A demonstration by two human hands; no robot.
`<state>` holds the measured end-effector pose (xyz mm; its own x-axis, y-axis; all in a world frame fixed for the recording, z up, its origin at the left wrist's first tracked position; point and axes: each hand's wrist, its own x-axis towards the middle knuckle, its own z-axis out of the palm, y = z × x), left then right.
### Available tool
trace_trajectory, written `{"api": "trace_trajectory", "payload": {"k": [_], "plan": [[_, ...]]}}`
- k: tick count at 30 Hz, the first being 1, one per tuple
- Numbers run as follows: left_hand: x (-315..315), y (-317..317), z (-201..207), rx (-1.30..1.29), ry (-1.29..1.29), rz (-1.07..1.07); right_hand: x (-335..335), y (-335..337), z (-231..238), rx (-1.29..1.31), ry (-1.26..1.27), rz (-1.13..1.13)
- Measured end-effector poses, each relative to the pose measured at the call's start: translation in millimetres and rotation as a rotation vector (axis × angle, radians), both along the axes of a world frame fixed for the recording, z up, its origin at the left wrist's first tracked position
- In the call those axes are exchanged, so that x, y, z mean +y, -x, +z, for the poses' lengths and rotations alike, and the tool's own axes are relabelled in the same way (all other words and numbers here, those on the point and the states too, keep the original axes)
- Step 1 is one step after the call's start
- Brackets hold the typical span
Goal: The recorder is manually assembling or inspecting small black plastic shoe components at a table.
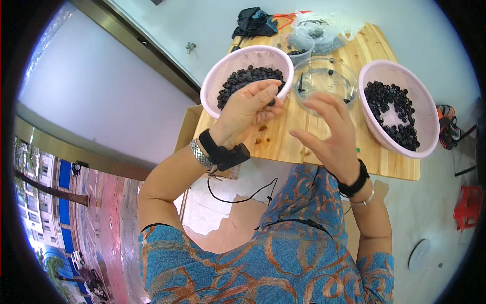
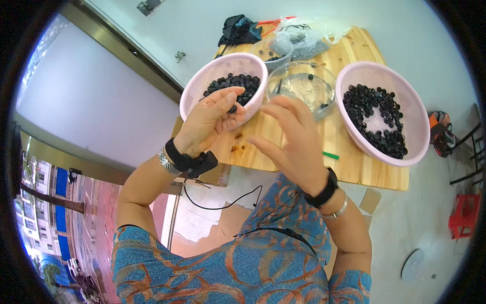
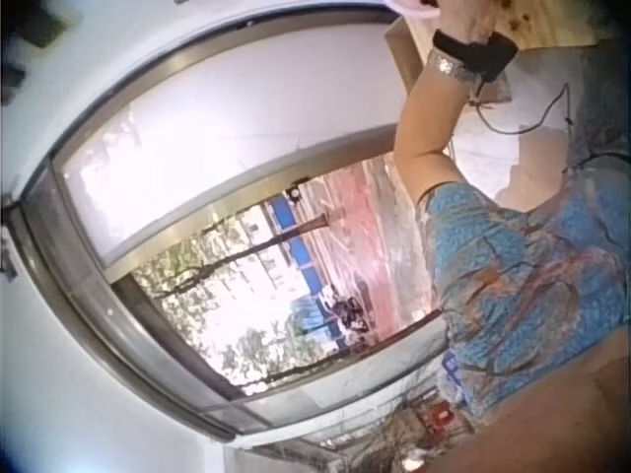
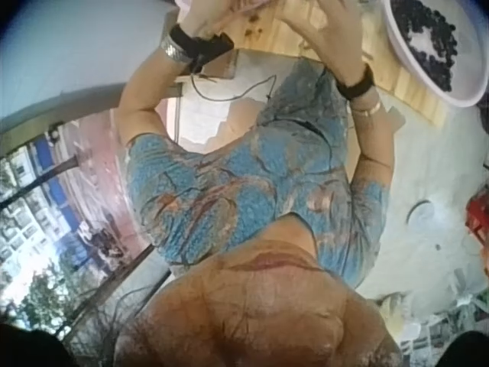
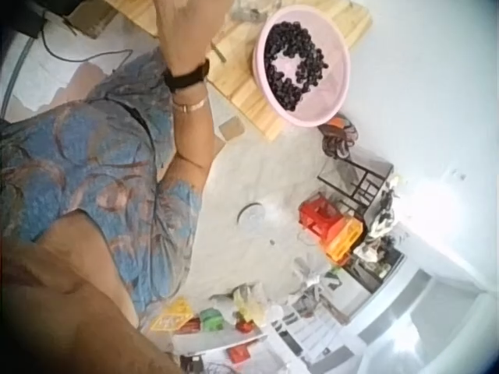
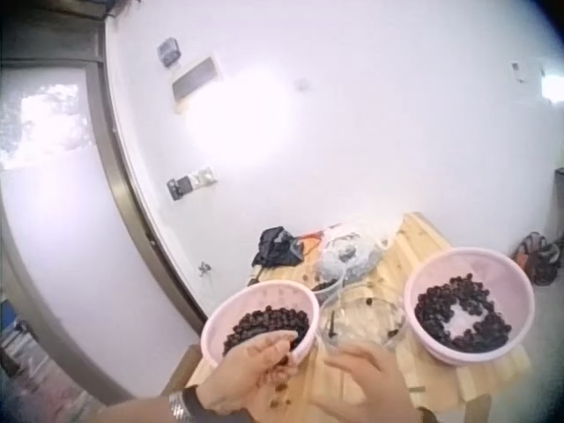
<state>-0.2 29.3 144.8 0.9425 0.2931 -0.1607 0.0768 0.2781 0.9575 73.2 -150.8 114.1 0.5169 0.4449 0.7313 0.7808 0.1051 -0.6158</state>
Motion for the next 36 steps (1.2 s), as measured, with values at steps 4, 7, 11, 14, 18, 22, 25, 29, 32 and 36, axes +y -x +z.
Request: {"api": "trace_trajectory", "payload": {"k": [4,7,11,14,18,22,25,29,32,36], "plan": [[-20.7,6.4,-13.2,-0.103,0.092,-0.183,22.2,-3.0,-3.6,-0.031,-0.024,0.112],[-31.0,12.3,-17.6,-0.124,0.111,-0.2,21.3,2.6,-13.1,0.032,0.011,0.166],[-34.5,23.4,-20.5,-0.039,0.068,-0.151,11.1,9.3,-16.7,0.001,-0.015,0.161],[-31.2,33.1,-23.1,0.114,0.03,-0.225,3.1,13.0,-16.5,-0.108,0.033,0.095],[-33.8,42.7,-33.2,0.041,-0.121,-0.317,-0.6,17.5,-15.2,-0.104,0.036,0.137],[-41.6,46.7,-33.5,0.002,-0.147,-0.256,-4.6,23.3,-13.3,0.062,0.05,0.238],[-46.8,50.6,-36.1,-0.016,0.013,-0.217,-7.8,28.6,-14.7,0.184,0.041,0.308],[-49.8,57.0,-41.5,-0.036,0.079,-0.211,-11.7,32.1,-16.9,0.147,0.054,0.354],[-51.4,59.8,-39.9,0.017,0.122,-0.189,-11.7,34.8,-15.5,0.085,0.036,0.346],[-45.9,58.6,-43.0,0.123,0.19,-0.24,-9.2,32.4,-16.2,0.065,0.047,0.37]]}}
